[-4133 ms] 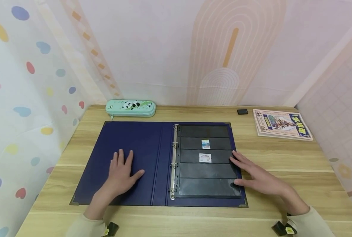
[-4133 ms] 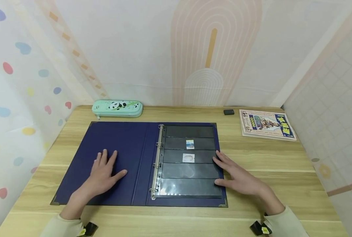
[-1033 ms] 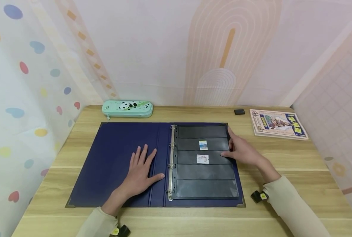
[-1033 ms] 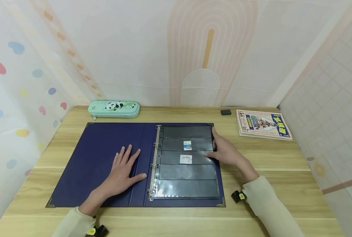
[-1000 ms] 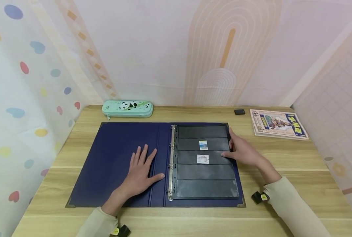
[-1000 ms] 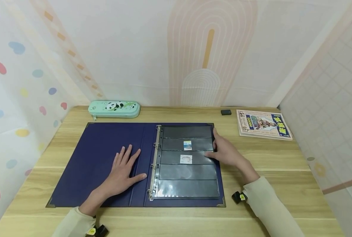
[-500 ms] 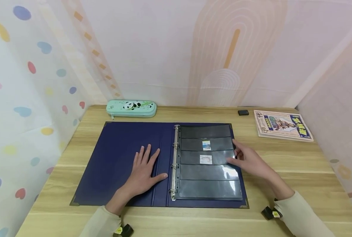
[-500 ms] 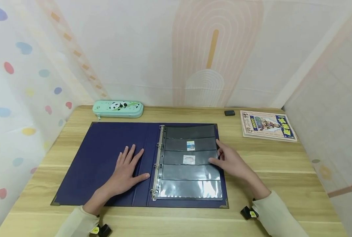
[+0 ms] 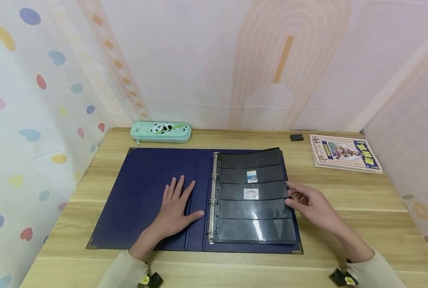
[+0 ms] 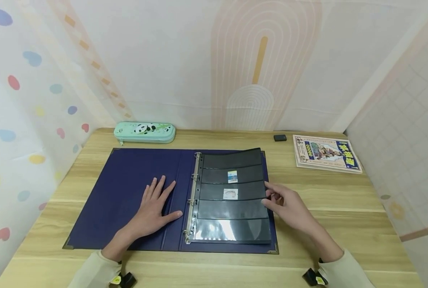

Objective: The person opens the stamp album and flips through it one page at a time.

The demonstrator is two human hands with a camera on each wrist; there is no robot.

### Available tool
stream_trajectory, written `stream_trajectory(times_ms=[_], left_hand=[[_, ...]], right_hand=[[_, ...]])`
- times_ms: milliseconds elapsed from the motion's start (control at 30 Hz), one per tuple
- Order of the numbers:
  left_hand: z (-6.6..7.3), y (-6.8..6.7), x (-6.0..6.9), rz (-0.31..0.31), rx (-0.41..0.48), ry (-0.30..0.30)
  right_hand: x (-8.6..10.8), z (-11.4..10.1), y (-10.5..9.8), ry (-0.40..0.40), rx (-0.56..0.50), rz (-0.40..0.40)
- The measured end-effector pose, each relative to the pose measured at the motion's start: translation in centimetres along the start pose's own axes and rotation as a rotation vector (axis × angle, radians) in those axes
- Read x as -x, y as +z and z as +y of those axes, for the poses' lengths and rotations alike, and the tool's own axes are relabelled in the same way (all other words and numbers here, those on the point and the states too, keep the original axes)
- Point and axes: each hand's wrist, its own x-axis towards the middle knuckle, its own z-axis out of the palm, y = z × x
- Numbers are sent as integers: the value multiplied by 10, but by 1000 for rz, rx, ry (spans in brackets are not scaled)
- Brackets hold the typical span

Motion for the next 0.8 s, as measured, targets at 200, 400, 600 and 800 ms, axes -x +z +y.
stream_trajectory(times_ms=[200,400,600,800], left_hand=[[6,-5,4,55,66,18],[24,-10,3,78,67,-34],[44,-13,5,156,85,23],[68,-18,9,199,193,99]], right_hand=[[6,-8,3,-80,-58,50],[13,-19,9,-181,-157,59],[15,-28,21,-228,-268,21],[9,-33,40,-315,-333,-35]])
